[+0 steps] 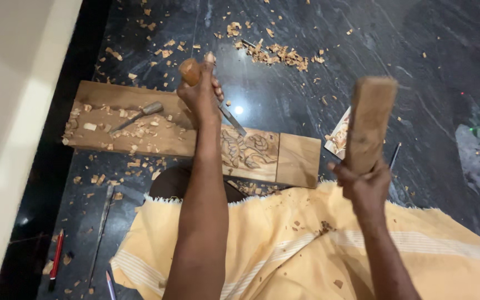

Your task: The person carves a design into a rectangular wooden block using a chisel and a wooden mallet. They repeatedly strike the chisel to remove wood shavings and refine the pattern.

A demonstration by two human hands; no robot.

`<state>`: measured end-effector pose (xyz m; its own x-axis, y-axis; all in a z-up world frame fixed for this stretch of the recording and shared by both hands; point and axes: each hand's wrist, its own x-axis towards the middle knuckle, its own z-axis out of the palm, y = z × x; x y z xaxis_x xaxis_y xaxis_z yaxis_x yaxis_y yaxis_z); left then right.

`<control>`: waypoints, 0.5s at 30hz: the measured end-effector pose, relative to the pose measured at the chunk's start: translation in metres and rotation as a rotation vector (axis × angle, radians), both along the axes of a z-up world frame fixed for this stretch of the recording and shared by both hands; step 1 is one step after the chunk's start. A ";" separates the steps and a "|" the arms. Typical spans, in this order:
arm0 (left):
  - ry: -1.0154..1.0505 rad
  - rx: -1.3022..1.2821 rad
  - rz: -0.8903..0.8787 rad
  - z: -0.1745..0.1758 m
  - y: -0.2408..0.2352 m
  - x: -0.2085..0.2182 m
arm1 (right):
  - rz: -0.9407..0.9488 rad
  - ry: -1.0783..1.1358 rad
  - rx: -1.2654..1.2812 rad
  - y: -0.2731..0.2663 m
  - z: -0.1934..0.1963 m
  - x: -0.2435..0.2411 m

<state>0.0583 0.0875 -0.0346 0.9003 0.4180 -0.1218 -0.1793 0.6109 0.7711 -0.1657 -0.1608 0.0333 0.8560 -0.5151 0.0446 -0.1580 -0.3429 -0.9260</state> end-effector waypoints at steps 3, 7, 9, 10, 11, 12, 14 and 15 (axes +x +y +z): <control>-0.004 -0.013 -0.009 -0.007 0.001 0.005 | 0.065 -0.113 -0.052 0.007 0.042 0.029; 0.080 -0.003 0.018 -0.009 -0.002 0.009 | 0.234 -0.375 -0.105 0.021 0.104 0.085; 0.123 0.137 0.029 -0.009 -0.006 0.010 | 0.361 -0.409 -0.068 0.033 0.127 0.122; 0.144 0.207 0.033 -0.008 -0.008 0.010 | 0.421 -0.367 0.029 0.042 0.132 0.147; 0.118 0.195 0.035 -0.008 -0.010 0.009 | 0.476 -0.318 0.124 0.048 0.134 0.170; 0.092 0.183 0.038 -0.008 -0.012 0.008 | 0.493 -0.224 0.274 0.056 0.130 0.197; 0.029 0.135 0.025 -0.005 -0.015 0.011 | 0.630 0.049 -0.369 0.075 0.107 0.246; 0.006 0.103 0.012 -0.005 -0.014 0.010 | 0.729 -0.077 -0.867 0.078 0.095 0.263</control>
